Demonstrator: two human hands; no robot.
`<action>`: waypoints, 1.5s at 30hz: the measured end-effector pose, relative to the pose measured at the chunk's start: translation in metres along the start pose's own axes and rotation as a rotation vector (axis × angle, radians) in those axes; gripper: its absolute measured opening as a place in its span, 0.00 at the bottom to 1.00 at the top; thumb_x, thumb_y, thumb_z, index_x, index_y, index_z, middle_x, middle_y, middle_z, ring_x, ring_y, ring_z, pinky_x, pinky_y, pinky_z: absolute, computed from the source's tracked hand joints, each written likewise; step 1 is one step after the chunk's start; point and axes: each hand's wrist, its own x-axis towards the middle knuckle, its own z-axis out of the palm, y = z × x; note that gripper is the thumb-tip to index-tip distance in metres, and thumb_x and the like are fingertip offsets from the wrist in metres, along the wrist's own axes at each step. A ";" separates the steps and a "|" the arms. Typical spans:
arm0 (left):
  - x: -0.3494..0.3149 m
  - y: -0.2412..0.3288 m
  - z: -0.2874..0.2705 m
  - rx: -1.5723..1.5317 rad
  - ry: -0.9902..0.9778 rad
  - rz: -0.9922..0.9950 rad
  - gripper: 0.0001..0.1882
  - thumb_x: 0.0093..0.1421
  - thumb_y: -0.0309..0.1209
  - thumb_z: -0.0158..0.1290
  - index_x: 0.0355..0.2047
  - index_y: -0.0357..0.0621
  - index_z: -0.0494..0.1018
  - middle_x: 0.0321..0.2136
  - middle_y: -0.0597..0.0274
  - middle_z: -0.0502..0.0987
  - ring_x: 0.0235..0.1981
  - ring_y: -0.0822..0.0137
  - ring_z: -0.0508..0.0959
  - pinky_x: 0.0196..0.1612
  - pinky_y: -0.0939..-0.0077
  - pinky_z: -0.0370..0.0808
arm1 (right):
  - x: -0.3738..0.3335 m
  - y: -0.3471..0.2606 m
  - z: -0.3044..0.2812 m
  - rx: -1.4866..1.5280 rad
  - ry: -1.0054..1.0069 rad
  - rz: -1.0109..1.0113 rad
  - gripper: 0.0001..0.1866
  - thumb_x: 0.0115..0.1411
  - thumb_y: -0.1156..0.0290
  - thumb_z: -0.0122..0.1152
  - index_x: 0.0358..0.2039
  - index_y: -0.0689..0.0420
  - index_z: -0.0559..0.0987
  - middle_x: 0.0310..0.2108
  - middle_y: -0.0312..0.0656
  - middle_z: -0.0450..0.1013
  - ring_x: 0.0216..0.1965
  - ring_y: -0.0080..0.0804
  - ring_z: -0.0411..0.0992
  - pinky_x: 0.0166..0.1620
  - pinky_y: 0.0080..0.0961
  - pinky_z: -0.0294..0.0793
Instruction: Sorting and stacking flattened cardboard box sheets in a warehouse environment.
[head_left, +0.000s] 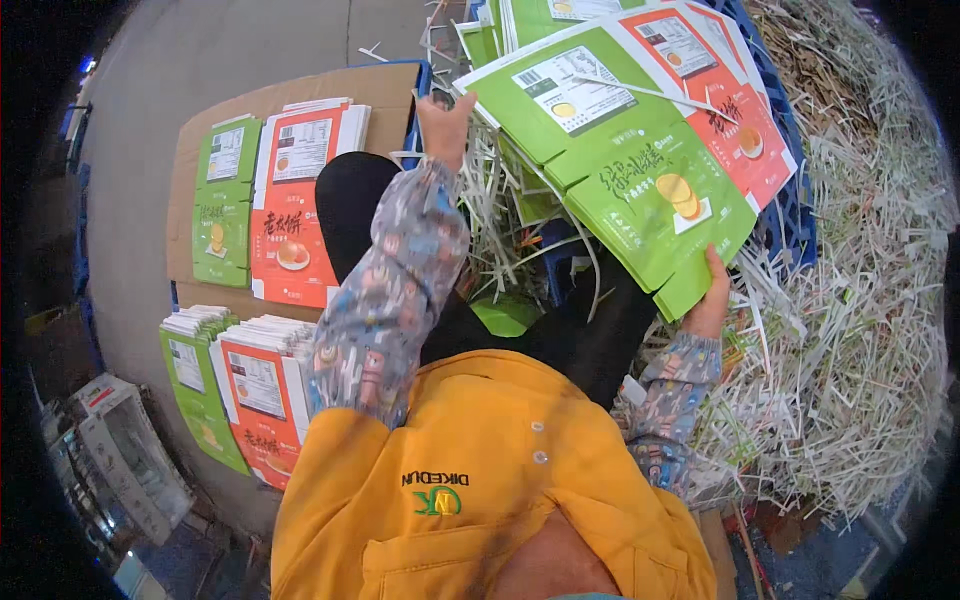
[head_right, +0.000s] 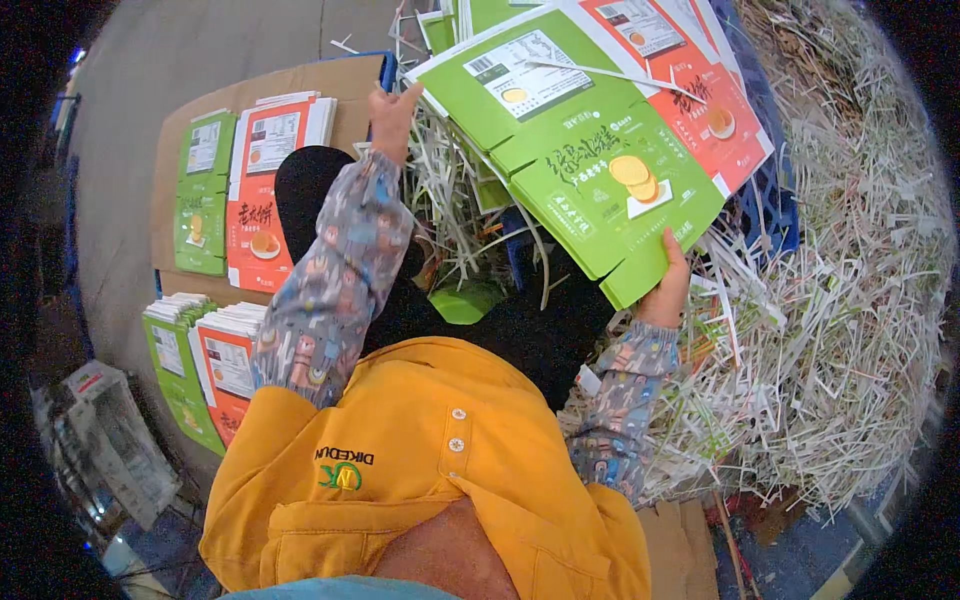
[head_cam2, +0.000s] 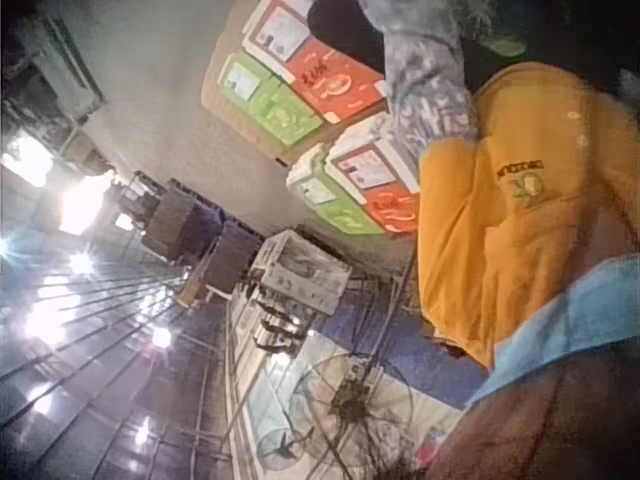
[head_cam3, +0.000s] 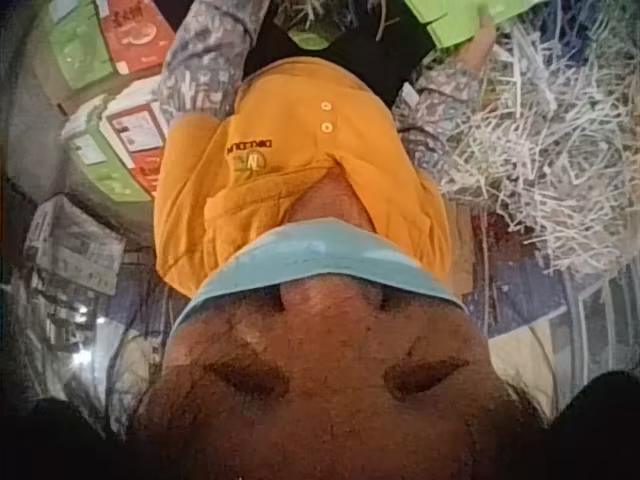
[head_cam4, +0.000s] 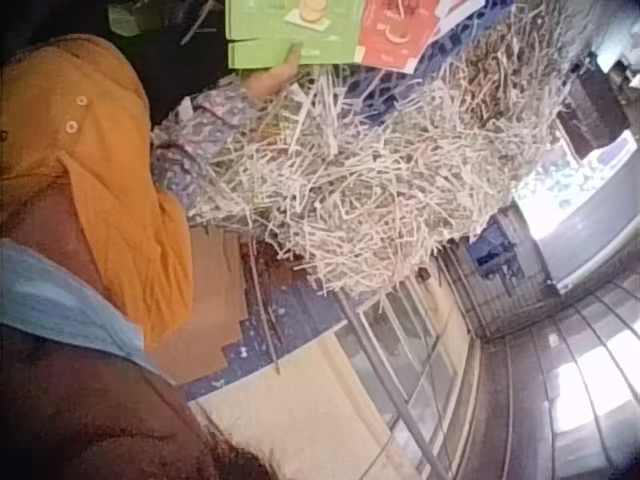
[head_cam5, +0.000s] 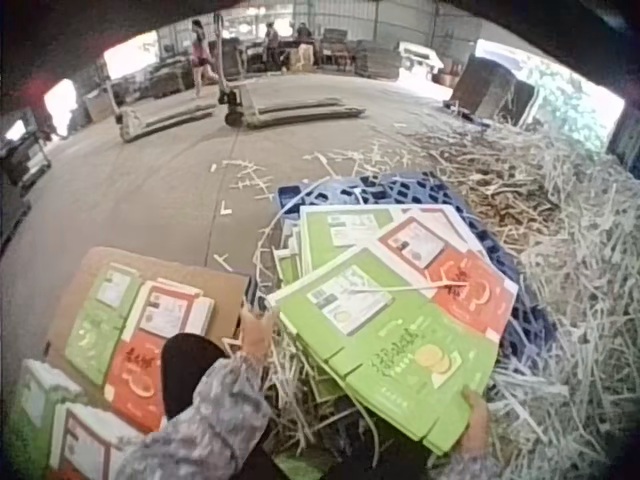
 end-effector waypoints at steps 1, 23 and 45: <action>0.004 -0.004 0.001 -0.005 0.005 0.004 0.19 0.46 0.38 0.57 0.30 0.35 0.66 0.22 0.66 0.66 0.24 0.73 0.67 0.24 0.76 0.64 | 0.000 0.001 0.000 0.019 -0.024 0.006 0.22 0.56 0.62 0.47 0.46 0.66 0.64 0.42 0.46 0.68 0.40 0.34 0.69 0.42 0.26 0.69; 0.066 0.017 0.027 -0.674 -0.212 -0.717 0.10 0.49 0.29 0.54 0.26 0.32 0.71 0.21 0.59 0.73 0.17 0.67 0.71 0.20 0.73 0.68 | -0.001 0.024 -0.012 0.064 -0.075 -0.041 0.24 0.56 0.64 0.48 0.49 0.65 0.60 0.44 0.46 0.65 0.42 0.37 0.67 0.44 0.30 0.68; -0.096 0.038 -0.004 -0.346 -0.801 -0.670 0.13 0.53 0.34 0.52 0.34 0.39 0.67 0.24 0.65 0.72 0.24 0.76 0.72 0.24 0.84 0.69 | 0.013 0.033 -0.018 -0.003 -0.024 -0.074 0.22 0.57 0.64 0.46 0.47 0.66 0.63 0.43 0.46 0.66 0.42 0.35 0.68 0.45 0.28 0.67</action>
